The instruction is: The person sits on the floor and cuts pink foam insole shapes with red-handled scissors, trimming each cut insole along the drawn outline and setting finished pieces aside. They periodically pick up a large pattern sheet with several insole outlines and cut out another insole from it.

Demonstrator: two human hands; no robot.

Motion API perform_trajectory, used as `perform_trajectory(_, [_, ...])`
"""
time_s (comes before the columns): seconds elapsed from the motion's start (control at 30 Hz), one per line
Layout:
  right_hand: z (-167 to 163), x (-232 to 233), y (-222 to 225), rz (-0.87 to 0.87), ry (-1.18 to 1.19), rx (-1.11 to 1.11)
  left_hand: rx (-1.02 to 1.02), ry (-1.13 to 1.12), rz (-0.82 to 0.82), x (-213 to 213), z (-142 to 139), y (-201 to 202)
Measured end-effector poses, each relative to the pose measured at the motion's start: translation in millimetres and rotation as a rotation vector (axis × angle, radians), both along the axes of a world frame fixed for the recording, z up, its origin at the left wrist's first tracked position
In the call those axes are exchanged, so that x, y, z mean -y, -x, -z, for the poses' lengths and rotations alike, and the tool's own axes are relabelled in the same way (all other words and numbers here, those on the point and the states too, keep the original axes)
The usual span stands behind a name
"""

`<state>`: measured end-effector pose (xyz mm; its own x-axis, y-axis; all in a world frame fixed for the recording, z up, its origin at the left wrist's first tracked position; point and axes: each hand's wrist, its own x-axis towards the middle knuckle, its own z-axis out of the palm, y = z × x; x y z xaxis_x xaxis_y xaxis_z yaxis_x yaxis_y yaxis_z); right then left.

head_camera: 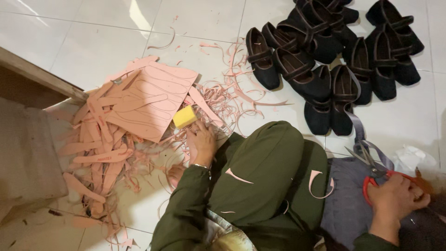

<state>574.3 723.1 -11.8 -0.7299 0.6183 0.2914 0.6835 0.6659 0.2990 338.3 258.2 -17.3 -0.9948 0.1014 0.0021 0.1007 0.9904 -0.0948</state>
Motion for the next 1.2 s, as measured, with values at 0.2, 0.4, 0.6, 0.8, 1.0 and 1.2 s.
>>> perform_trajectory(0.2, [0,2,2,0.055,-0.066,0.104,-0.294,-0.138,0.047,7,-6,19])
perform_trajectory(0.4, [1,2,9,0.106,-0.114,0.157,-0.251,-0.828,-0.171,14,-57,54])
perform_trajectory(0.6, [4,2,2,0.008,-0.030,0.034,-0.846,-0.657,0.061,16,-91,66])
perform_trajectory(0.8, [8,-2,5,0.006,0.058,-0.028,0.133,-0.216,0.216,12,-26,26])
perform_trajectory(1.0, [12,-5,3,-0.021,0.114,-0.018,0.039,-0.854,0.197,19,24,-23])
perform_trajectory(1.2, [21,-10,5,0.026,0.088,-0.015,-0.110,-0.389,0.309,43,-19,18])
